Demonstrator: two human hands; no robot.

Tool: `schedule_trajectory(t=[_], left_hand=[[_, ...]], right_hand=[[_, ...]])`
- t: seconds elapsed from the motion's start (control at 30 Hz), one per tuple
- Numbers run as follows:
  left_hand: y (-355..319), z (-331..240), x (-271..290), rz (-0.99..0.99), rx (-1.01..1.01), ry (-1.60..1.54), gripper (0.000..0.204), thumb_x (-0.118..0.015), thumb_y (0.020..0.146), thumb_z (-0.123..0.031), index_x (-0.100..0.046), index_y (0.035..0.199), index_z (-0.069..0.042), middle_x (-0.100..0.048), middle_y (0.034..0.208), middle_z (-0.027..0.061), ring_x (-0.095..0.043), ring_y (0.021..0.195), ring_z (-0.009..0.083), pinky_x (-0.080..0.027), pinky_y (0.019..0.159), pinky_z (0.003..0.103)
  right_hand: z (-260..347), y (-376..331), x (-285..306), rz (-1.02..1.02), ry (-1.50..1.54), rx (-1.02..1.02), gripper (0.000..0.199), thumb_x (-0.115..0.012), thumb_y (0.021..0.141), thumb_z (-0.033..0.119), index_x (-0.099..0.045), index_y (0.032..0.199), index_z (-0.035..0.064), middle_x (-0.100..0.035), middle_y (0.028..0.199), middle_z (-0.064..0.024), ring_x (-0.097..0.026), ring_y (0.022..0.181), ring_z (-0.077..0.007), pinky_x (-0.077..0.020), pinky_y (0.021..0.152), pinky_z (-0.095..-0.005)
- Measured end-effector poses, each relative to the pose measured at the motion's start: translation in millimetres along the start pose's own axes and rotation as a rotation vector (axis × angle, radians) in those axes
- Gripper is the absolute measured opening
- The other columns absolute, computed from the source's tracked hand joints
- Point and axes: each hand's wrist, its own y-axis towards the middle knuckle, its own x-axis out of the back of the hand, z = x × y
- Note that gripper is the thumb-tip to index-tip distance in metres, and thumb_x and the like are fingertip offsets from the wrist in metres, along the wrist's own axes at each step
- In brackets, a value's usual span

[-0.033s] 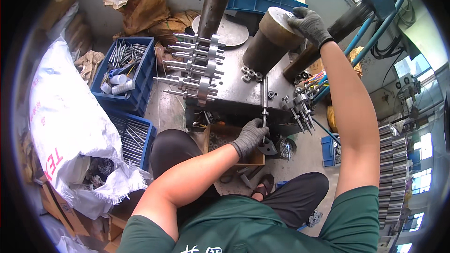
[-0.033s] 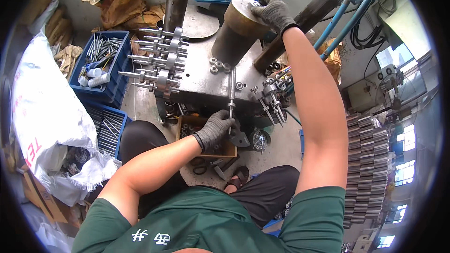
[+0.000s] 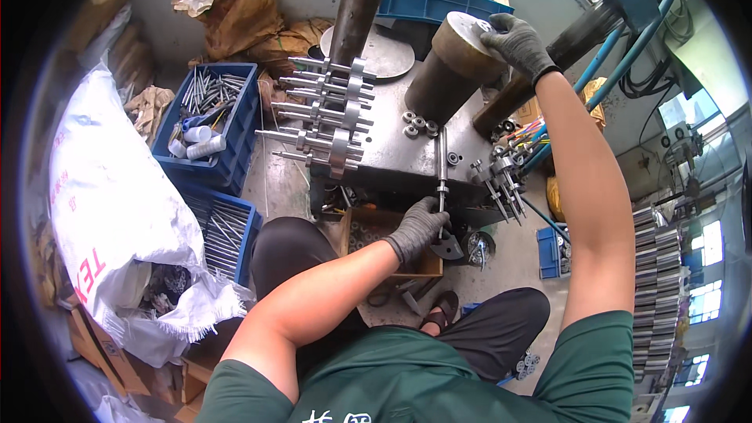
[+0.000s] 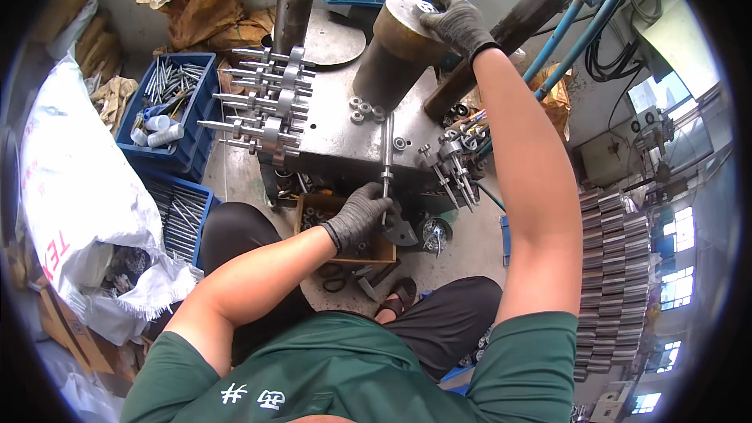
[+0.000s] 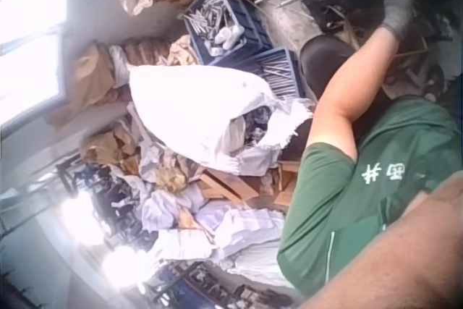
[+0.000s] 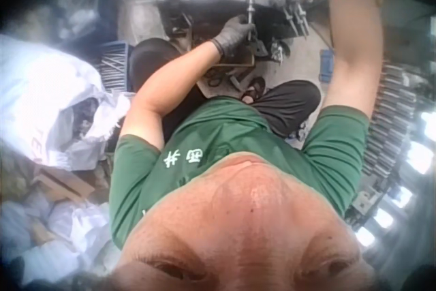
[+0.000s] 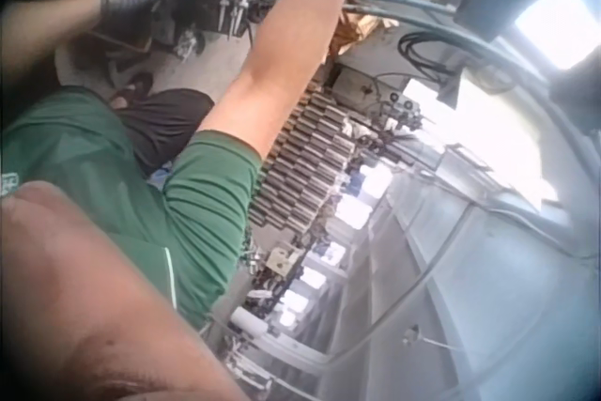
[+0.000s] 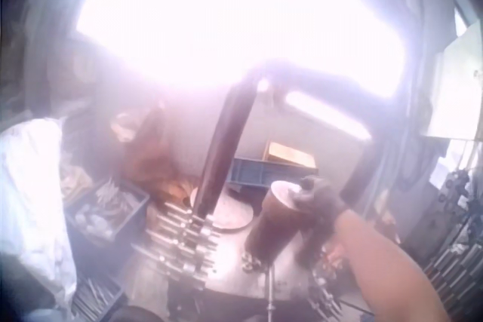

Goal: Using a manual press machine to assemble metal components into a shaft assembly.

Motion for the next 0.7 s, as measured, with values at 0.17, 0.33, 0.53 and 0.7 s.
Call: schedule_trajectory(t=[0.17,0.33,0.53,0.7], left_hand=[[7.8,-14.2,1.8,-0.006,-0.025,0.098,0.043,-0.071,0.087,-0.012,-0.056,0.125,0.001,-0.068,0.097,0.0121,-0.068,0.082,0.0185,-0.059,0.071,0.033],[4.0,-30.6,1.8,0.005,-0.088,0.193,0.062,-0.076,0.08,-0.004,-0.052,0.136,0.002,-0.067,0.11,0.0143,-0.068,0.092,0.0197,-0.059,0.078,0.035],[11.2,-19.6,10.5,0.027,-0.203,0.286,0.069,-0.077,0.078,-0.001,-0.048,0.14,0.004,-0.065,0.118,0.0159,-0.064,0.106,0.022,-0.054,0.092,0.034],[6.8,4.6,18.3,0.041,-0.207,0.31,0.07,-0.077,0.082,0.001,-0.045,0.144,-0.003,-0.064,0.102,0.0074,-0.066,0.092,0.0169,-0.06,0.081,0.031]], right_hand=[[-4.7,-71.0,35.2,-0.043,-0.041,0.172,0.053,-0.075,0.086,0.035,-0.065,0.126,0.0025,-0.071,0.115,-0.0186,-0.07,0.105,-0.032,-0.0543,0.097,-0.0385],[-1.3,-205.8,94.3,0.236,-0.553,0.306,0.036,-0.071,0.087,0.029,-0.068,0.118,0.0095,-0.07,0.109,-0.0149,-0.065,0.11,-0.0308,-0.0358,0.113,-0.0491],[-41.7,-345.4,156.3,0.461,-0.496,-0.025,0.038,-0.07,0.084,0.034,-0.07,0.115,0.011,-0.07,0.105,-0.0152,-0.064,0.104,-0.0324,-0.0302,0.116,-0.0519],[-52.4,-414.0,187.7,0.413,-0.408,-0.133,0.031,-0.071,0.084,0.028,-0.071,0.109,0.0087,-0.07,0.1,-0.0172,-0.064,0.101,-0.0349,-0.0393,0.107,-0.0508]])
